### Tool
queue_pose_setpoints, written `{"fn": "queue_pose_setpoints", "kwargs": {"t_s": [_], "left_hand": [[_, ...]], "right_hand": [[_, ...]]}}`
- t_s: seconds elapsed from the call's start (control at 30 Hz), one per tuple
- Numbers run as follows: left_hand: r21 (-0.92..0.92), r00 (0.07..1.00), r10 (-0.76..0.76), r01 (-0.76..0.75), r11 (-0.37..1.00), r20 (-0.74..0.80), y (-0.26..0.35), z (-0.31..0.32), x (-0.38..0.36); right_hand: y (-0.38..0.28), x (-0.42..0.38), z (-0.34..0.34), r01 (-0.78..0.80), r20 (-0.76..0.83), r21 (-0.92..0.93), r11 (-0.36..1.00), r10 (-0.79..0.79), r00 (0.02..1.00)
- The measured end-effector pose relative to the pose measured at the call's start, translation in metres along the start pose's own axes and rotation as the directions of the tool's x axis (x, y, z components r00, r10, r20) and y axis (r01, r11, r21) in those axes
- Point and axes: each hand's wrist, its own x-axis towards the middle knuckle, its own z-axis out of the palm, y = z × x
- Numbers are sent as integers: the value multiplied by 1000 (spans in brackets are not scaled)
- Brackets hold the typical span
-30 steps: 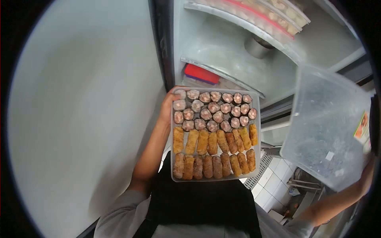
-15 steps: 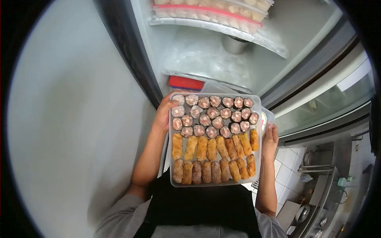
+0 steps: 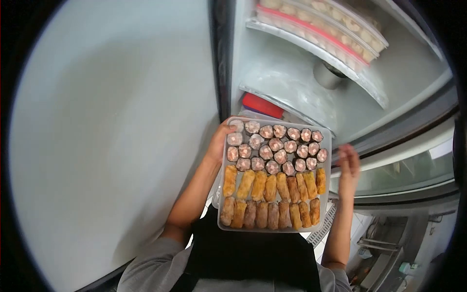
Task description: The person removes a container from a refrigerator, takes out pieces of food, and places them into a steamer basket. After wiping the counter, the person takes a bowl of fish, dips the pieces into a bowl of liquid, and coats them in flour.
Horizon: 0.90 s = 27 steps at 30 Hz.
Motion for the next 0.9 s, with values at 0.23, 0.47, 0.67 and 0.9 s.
{"fn": "queue_pose_setpoints", "kwargs": {"t_s": [0.23, 0.47, 0.67, 0.9], "left_hand": [[15, 1000, -11, 10, 1000, 23, 4, 5, -2], [86, 998, 52, -53, 995, 20, 2, -7, 3], [224, 997, 64, -71, 972, 37, 6, -7, 1], [108, 1000, 4, -7, 994, 27, 7, 0, 3]], "right_hand": [[-137, 5, 116, 795, 739, -35, 606, -520, 428], [-126, 27, 177, 921, 946, -74, 381, -265, 186], [-123, 23, 182, 911, 960, -197, 362, -120, 255], [-134, 18, 177, 914, 959, -233, 333, -77, 273]]}}
